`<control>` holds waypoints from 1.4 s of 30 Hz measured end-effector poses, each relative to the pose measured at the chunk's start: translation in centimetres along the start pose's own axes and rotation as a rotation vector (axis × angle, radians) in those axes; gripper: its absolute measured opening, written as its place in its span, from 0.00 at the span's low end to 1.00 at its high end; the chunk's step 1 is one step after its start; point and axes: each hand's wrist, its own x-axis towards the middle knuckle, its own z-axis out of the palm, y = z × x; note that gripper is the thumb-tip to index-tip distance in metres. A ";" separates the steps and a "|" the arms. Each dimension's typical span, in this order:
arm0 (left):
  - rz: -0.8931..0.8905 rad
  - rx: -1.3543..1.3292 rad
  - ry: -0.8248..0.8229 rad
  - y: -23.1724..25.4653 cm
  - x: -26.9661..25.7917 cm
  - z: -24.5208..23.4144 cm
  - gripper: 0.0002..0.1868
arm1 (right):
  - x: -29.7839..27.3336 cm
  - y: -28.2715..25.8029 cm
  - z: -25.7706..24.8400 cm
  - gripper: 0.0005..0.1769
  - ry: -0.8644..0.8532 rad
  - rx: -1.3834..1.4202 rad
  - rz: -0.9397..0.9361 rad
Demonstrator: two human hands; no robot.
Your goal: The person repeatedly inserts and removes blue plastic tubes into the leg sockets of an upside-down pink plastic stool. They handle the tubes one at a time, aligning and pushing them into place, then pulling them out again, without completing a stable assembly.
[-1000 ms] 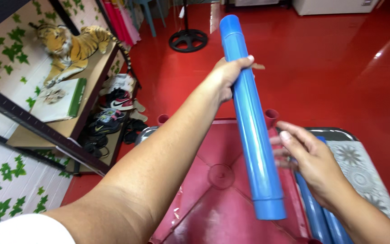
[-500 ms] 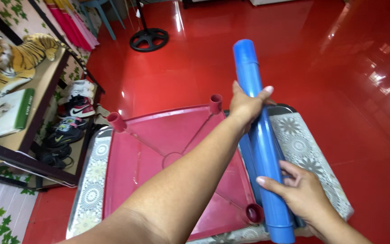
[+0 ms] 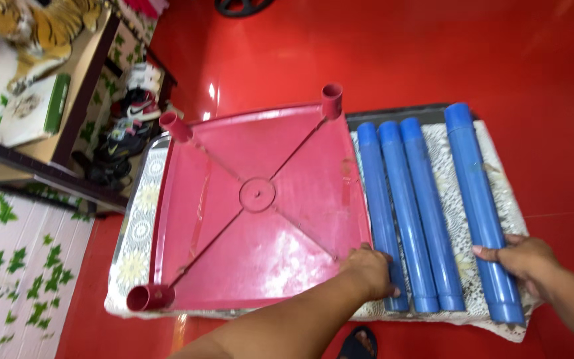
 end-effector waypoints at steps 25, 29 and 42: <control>0.231 0.227 0.088 -2.6 -3.5 4.6 0.21 | 8.6 4.5 4.4 0.52 0.066 -0.200 -0.180; 0.232 0.218 -0.003 -2.6 -4.1 3.9 0.32 | 5.3 4.7 4.7 0.44 0.114 -0.136 -0.056; 0.109 -0.039 0.147 -7.4 -5.3 1.8 0.44 | 9.7 9.4 5.4 0.30 -0.003 0.013 0.144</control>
